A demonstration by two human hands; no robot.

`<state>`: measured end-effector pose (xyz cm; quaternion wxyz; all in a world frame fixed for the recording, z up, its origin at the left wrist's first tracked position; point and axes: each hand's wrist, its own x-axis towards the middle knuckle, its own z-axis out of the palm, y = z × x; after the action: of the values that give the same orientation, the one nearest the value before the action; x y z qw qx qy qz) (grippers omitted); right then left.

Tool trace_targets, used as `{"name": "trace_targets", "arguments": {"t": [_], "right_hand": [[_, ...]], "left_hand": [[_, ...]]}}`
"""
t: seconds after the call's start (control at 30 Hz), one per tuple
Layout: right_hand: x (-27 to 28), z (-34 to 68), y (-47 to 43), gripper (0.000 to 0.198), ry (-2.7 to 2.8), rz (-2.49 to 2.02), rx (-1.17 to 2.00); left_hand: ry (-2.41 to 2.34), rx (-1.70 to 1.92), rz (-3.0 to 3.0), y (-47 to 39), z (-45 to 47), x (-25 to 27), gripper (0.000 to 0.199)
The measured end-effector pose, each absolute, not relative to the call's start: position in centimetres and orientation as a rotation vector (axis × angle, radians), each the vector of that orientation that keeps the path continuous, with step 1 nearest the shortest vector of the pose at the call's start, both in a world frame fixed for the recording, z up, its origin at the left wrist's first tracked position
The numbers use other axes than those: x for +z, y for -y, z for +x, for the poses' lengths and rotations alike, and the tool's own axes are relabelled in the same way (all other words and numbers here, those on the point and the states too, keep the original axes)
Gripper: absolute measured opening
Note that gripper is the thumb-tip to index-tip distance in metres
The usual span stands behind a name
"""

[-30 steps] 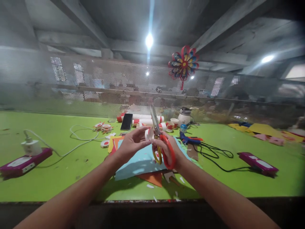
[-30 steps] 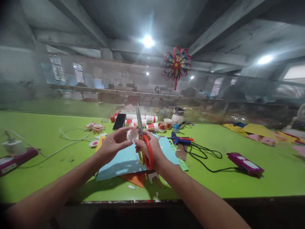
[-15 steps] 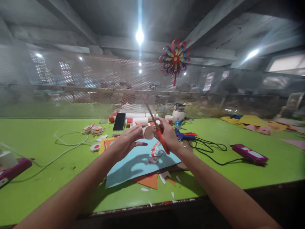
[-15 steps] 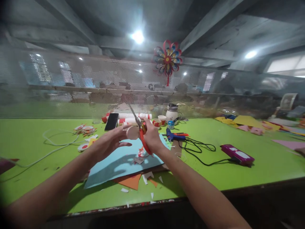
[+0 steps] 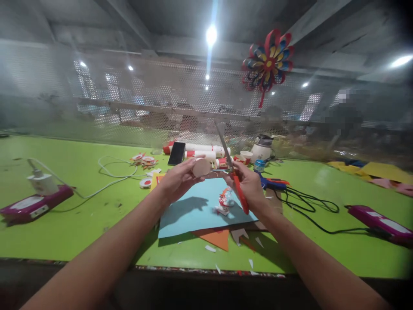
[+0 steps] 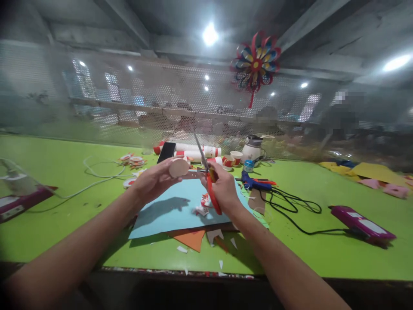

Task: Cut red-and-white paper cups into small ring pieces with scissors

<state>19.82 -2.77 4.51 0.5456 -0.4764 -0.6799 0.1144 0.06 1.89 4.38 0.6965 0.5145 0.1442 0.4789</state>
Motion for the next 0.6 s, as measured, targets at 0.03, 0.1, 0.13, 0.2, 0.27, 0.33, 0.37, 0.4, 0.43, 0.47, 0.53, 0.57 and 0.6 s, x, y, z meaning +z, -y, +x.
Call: {"name": "trace_targets", "arguments": {"t": [0.03, 0.1, 0.13, 0.2, 0.27, 0.33, 0.37, 0.4, 0.43, 0.47, 0.53, 0.57, 0.6], "right_hand": [[4.7, 19.9, 3.2, 0.034, 1.610, -1.133, 0.333], [5.2, 20.0, 4.2, 0.032, 1.633, -1.132, 0.477], [5.4, 20.0, 4.7, 0.036, 1.653, -1.124, 0.551], [5.7, 20.0, 5.7, 0.044, 1.693, -1.095, 0.695], [5.8, 20.0, 6.4, 0.049, 1.732, -1.063, 0.831], [5.8, 20.0, 6.9, 0.053, 1.779, -1.042, 0.951], [5.7, 20.0, 7.1, 0.055, 1.807, -1.041, 1.001], [5.6, 20.0, 7.3, 0.057, 1.838, -1.047, 1.035], [5.6, 20.0, 7.5, 0.058, 1.869, -1.061, 1.051], [5.6, 20.0, 7.7, 0.057, 1.900, -1.081, 1.048], [5.6, 19.9, 8.0, 0.053, 1.956, -1.128, 0.994], [5.7, 19.8, 8.1, 0.052, 1.982, -1.148, 0.956], [5.7, 19.7, 8.2, 0.051, 2.009, -1.165, 0.919]], "left_hand": [[-0.307, 1.103, 1.126, -2.1, -0.1, 4.5, 0.032], [-0.295, 1.158, 1.083, -2.4, -0.2, 4.8, 0.034], [-0.296, 1.174, 1.067, -2.5, -0.3, 4.8, 0.034], [-0.296, 1.190, 1.057, -2.6, -0.3, 4.8, 0.035], [-0.290, 1.201, 1.076, -2.7, -0.4, 4.7, 0.035], [-0.279, 1.211, 1.101, -3.0, -0.6, 4.5, 0.034], [-0.271, 1.217, 1.110, -3.1, -0.6, 4.4, 0.034], [-0.264, 1.222, 1.115, -3.3, -0.7, 4.3, 0.034], [-0.255, 1.230, 1.120, -3.4, -0.7, 4.2, 0.033], [-0.246, 1.239, 1.124, -3.6, -0.8, 4.2, 0.033], [-0.227, 1.252, 1.138, -3.8, -0.8, 4.1, 0.033], [-0.220, 1.258, 1.144, -3.9, -0.9, 4.0, 0.033], [-0.215, 1.265, 1.152, -4.0, -0.9, 4.0, 0.033]]}}
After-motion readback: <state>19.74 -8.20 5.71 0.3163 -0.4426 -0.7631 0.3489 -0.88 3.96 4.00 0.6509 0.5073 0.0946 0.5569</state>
